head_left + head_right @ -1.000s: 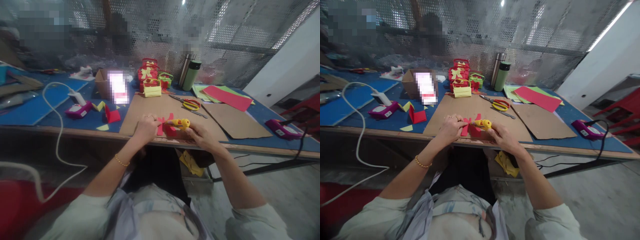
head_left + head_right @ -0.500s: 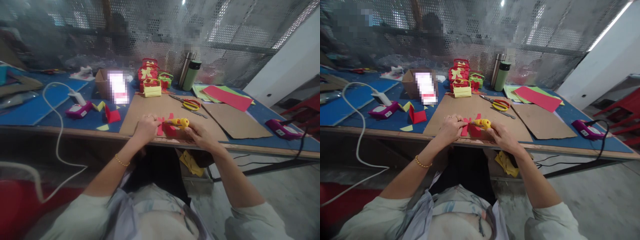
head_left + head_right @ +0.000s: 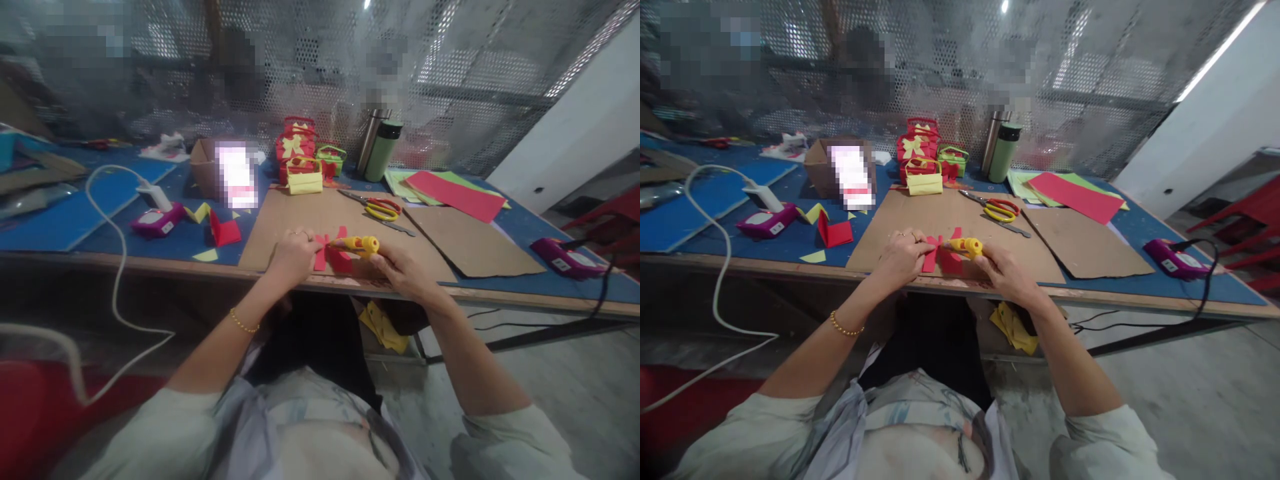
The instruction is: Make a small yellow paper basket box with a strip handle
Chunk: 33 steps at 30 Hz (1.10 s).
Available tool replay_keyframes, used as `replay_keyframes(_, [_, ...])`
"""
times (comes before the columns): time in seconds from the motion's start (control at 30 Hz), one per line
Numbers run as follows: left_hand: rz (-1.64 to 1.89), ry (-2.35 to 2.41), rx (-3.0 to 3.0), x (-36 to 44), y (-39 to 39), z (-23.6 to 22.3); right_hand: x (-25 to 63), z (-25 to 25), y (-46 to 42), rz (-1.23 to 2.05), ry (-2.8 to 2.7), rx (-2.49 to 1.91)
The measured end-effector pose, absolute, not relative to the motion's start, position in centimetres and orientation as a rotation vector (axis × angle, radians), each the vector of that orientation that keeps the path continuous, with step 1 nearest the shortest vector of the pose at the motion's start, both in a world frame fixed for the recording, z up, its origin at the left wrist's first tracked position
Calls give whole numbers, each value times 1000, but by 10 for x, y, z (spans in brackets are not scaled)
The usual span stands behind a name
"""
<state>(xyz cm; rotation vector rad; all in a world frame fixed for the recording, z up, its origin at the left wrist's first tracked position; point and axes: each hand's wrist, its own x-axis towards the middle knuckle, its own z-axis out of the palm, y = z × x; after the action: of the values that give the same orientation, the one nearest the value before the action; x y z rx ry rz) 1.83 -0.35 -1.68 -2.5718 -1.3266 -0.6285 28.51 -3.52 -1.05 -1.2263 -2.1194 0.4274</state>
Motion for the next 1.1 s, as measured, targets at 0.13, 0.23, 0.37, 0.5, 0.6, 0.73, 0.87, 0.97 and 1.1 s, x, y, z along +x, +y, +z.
replay_keyframes(0.13, [-610, -1358, -2584, 19, -5, -14, 288, -8, -40, 433, -2132, -1217])
replay_keyframes(0.23, [-611, -1357, -2590, 19, -5, -13, 291, -8, -42, 425, -2122, -1230])
replay_keyframes(0.37, [-616, -1341, -2589, 18, -5, -14, 292, -10, -39, 407, -2101, -1232])
replay_keyframes(0.5, [-622, -1339, -2594, 17, -4, -15, 289, -11, -36, 403, -2115, -1213])
replay_keyframes(0.6, [-622, -1336, -2592, 17, -4, -15, 289, -11, -37, 420, -2124, -1210])
replay_keyframes(0.73, [-633, -1318, -2578, 17, -4, -16, 292, -11, -39, 412, -2109, -1235])
replay_keyframes(0.87, [-604, -1346, -2586, 18, -5, -11, 292, -13, -38, 406, -2103, -1236])
replay_keyframes(0.97, [-485, -1380, -2647, 17, -3, 2, 291, -13, -38, 424, -2108, -1234])
replay_keyframes(1.1, [-485, -1369, -2815, 18, 20, 23, 290, -13, -40, 464, -2120, -1221])
